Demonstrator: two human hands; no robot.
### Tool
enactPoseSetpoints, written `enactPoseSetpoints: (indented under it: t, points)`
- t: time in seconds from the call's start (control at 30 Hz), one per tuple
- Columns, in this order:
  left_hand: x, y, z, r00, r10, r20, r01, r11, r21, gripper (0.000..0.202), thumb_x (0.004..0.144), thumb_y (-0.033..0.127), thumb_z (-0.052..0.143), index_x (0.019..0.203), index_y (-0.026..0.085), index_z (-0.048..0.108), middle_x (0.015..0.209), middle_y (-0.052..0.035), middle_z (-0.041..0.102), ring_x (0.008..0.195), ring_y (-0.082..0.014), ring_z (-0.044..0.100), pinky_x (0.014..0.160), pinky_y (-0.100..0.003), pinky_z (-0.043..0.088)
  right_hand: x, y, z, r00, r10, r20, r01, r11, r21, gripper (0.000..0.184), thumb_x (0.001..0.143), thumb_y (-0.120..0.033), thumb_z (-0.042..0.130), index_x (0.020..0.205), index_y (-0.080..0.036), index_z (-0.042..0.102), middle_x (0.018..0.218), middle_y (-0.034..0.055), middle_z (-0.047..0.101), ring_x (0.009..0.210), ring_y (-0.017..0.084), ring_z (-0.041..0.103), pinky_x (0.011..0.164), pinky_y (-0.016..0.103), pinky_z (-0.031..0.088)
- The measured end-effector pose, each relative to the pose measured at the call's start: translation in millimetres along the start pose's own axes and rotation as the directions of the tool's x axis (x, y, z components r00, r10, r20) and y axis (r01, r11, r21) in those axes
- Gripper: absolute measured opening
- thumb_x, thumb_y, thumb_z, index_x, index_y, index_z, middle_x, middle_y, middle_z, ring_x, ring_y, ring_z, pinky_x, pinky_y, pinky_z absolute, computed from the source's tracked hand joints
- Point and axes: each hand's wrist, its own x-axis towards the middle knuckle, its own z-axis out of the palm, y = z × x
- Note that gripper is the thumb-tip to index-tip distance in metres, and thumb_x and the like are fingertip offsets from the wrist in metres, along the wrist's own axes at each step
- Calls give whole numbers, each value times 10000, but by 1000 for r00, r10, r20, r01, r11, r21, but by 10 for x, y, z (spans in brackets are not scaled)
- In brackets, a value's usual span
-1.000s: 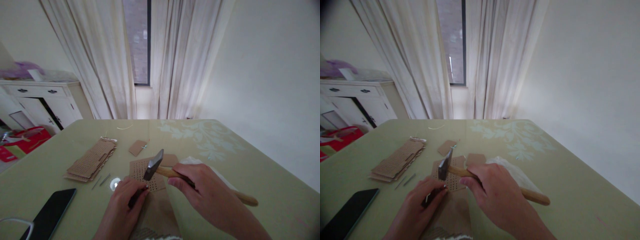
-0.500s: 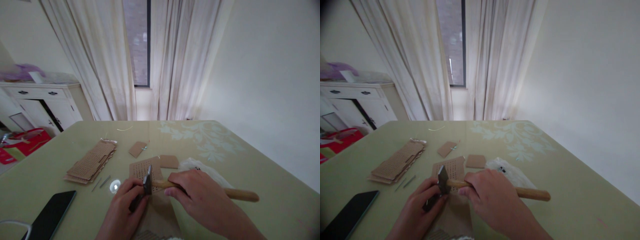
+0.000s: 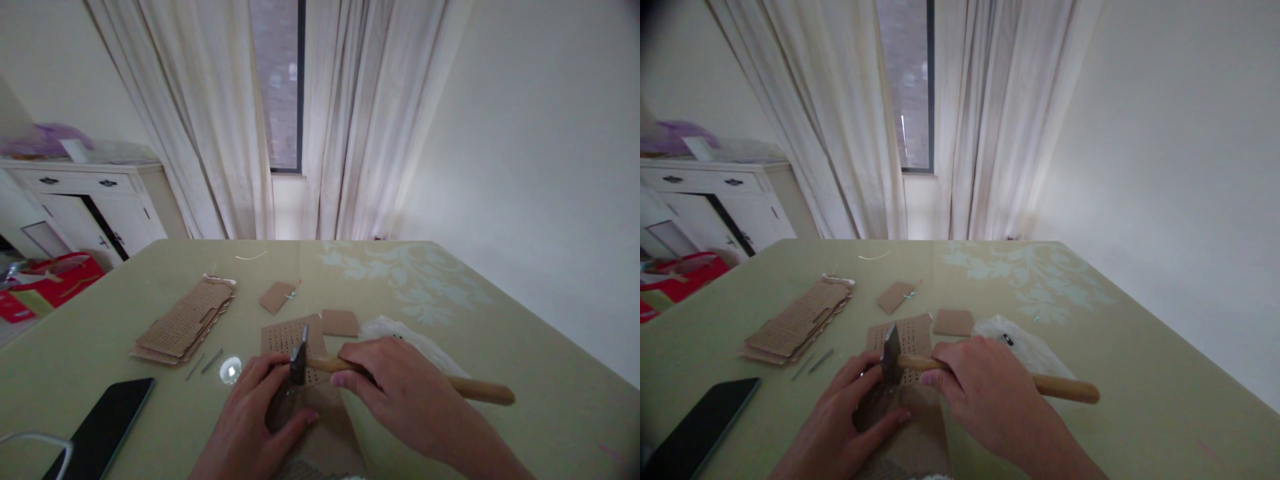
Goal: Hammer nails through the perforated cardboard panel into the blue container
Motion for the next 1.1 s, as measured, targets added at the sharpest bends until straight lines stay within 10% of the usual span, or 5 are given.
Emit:
enactPoseSetpoints:
  t: [0.3,0.47,0.67,1.1]
  points:
    - [65,3,-138,997,-70,-19,67,992,-110,395,917,499,821,1264,312,801,1349,-69,768,1202,-281,755,996,-352,645,-21,48,-22,1000,-4,-13,4,1000,23,247,1080,-380,714,888,-244,788,877,22,818,856,246,744,760,353,421]
    - [141,-635,-511,875,-484,-22,467,830,304,342,1043,491,547,1131,277,799,1144,-51,833,931,-259,778,858,-344,598,-38,111,-79,998,30,-49,-30,1000,-6,276,1107,-386,663,909,-236,785,900,39,808,903,271,741,787,366,423]
    - [-13,-1180,-672,769,-638,-28,567,662,491,310,1065,288,448,1019,210,745,1025,-127,835,944,-384,798,760,-442,549,-4,126,-59,999,22,-25,-23,999,-28,283,1107,-364,660,878,-230,758,898,40,806,868,257,728,762,359,401]
    - [16,-1129,-498,866,-499,-18,440,745,502,360,1010,133,333,1006,104,692,997,-249,764,1011,-404,758,970,-527,556,-1,151,-133,999,23,-36,-24,998,-54,287,1114,-356,666,874,-223,752,886,36,808,855,255,732,738,342,371]
